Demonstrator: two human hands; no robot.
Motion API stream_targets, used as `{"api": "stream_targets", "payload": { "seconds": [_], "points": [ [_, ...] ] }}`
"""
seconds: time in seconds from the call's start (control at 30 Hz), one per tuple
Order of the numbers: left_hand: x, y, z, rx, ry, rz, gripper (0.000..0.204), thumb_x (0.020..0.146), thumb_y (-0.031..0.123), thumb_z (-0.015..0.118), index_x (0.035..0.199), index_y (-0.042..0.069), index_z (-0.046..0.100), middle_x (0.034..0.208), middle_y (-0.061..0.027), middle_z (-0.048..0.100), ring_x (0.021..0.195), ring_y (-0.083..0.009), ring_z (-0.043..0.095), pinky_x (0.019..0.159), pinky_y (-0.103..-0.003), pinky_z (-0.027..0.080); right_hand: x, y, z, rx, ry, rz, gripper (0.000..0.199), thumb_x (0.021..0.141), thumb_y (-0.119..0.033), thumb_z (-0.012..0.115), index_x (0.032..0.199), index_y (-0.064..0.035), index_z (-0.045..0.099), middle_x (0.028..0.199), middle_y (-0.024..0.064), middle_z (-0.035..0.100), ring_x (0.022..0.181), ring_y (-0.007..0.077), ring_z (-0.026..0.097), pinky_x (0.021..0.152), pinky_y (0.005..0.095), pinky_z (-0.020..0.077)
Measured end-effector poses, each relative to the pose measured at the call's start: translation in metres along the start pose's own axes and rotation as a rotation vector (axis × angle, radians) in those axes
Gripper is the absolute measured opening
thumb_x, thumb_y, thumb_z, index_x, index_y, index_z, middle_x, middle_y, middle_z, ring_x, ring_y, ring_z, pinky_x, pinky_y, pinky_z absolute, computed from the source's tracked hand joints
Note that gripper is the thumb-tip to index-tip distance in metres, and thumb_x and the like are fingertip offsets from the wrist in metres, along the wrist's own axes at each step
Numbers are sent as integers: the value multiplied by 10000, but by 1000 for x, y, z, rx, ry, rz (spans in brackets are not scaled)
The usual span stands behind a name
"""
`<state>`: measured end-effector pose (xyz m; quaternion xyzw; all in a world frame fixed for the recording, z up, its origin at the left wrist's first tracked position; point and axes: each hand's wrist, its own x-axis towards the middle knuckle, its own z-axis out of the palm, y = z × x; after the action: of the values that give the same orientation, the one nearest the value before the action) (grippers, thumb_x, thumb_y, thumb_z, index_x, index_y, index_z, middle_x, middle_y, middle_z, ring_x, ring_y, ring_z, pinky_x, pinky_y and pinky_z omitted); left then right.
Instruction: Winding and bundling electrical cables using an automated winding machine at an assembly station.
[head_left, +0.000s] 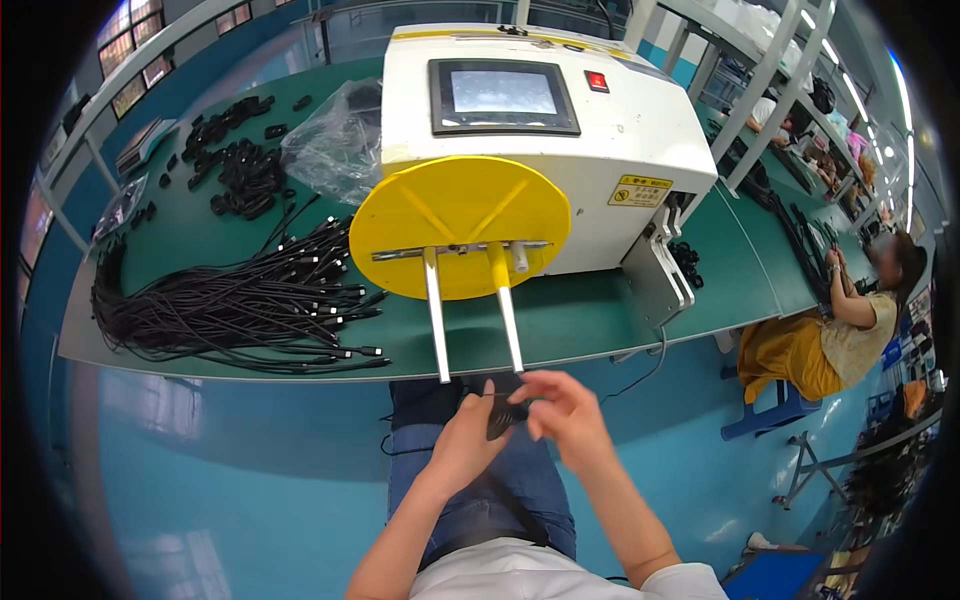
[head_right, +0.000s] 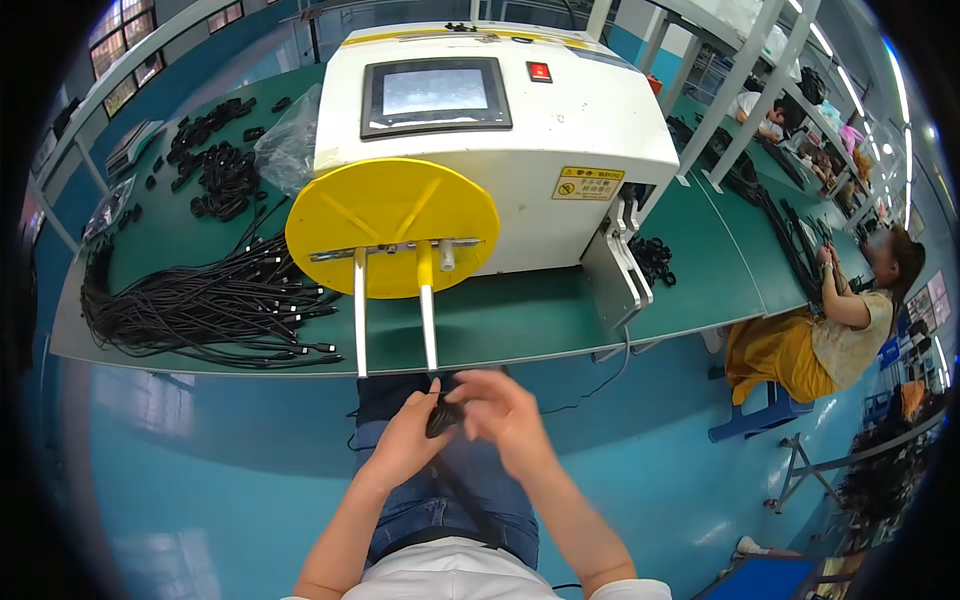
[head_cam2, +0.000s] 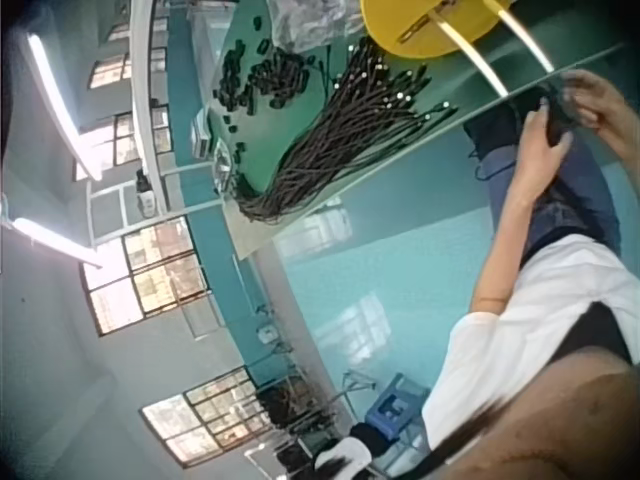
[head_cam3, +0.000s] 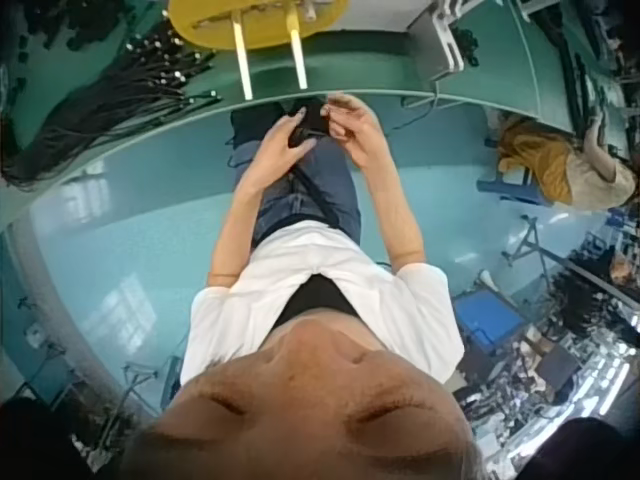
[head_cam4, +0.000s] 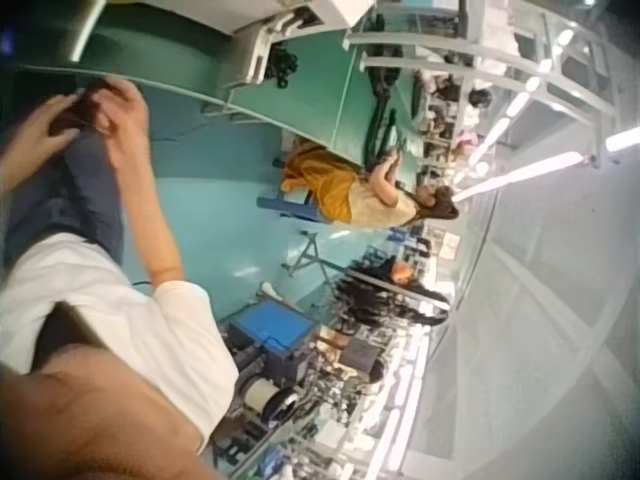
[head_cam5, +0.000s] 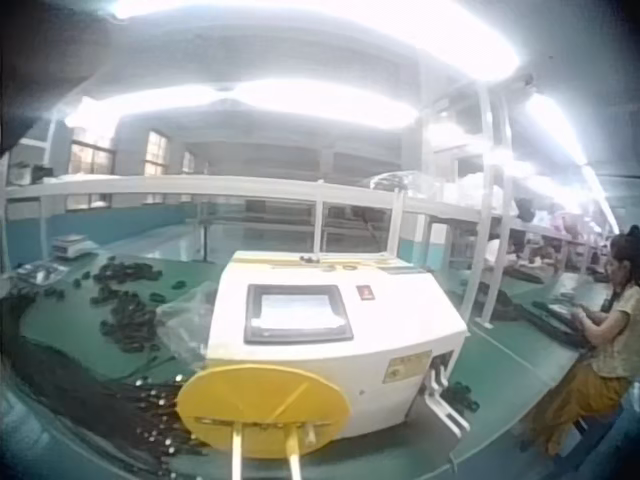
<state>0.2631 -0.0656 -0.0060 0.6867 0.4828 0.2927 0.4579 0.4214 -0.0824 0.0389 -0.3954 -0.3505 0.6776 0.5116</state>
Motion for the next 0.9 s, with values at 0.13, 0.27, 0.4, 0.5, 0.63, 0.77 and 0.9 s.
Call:
{"api": "stream_targets", "payload": {
  "seconds": [0.13, 0.27, 0.4, 0.5, 0.63, 0.77, 0.9],
  "points": [
    [1, -14, 8, 382, 196, 9, 463, 733, 123, 715, 1152, 11, 552, 952, -132, 496, 866, -265, 552, 764, -320, 445, -13, 15, 10, -283, 7, -106, 281, 872, 15, 515, 1151, 3, 537, 961, 122, 636, 746, 166, 606, 669, 299, 496],
    [-3, 8, -24, -13, 52, 138, 462, 682, 66, 734, 1097, -3, 545, 972, -143, 480, 882, -292, 554, 768, -339, 460, -5, 33, -2, -274, 67, -85, 216, 866, -12, 534, 1075, 26, 576, 960, 90, 642, 828, 154, 623, 727, 284, 505],
    [-5, 23, -18, 97, 158, 58, 457, 640, -4, 730, 1054, 3, 537, 983, -138, 481, 905, -313, 549, 783, -342, 471, 5, 14, 9, -279, 72, -3, 150, 862, -53, 578, 989, 19, 610, 934, 73, 645, 820, 128, 609, 727, 260, 486],
    [-8, 22, -15, 222, 202, 65, 469, 644, -22, 711, 1077, 15, 535, 998, -143, 476, 911, -325, 547, 795, -330, 473, 6, 22, 18, -274, 62, 41, 146, 864, -72, 586, 978, 13, 618, 914, 66, 645, 798, 117, 597, 705, 241, 470],
    [-9, 21, -24, 125, 141, 195, 600, 643, -31, 698, 1211, 27, 514, 1034, -134, 479, 903, -286, 562, 790, -316, 475, 7, 16, 11, -210, 10, 153, 151, 868, -100, 593, 971, 3, 630, 895, 57, 646, 767, 100, 578, 661, 220, 450],
    [-9, 32, -58, -200, -201, 172, 732, 658, -32, 701, 1338, 15, 433, 1202, -119, 464, 982, -227, 563, 800, -308, 478, 4, 1, 13, -123, -46, 172, 162, 875, -133, 600, 965, -6, 642, 885, 41, 649, 765, 89, 561, 632, 221, 419],
    [-6, 21, -75, -734, -432, 105, 717, 723, -34, 667, 1377, -11, 374, 1289, -116, 469, 1044, -198, 553, 830, -298, 487, -4, -13, 17, -104, -64, 105, 180, 881, -144, 597, 973, 7, 634, 892, 55, 646, 754, 98, 569, 612, 231, 441]
  ]
}}
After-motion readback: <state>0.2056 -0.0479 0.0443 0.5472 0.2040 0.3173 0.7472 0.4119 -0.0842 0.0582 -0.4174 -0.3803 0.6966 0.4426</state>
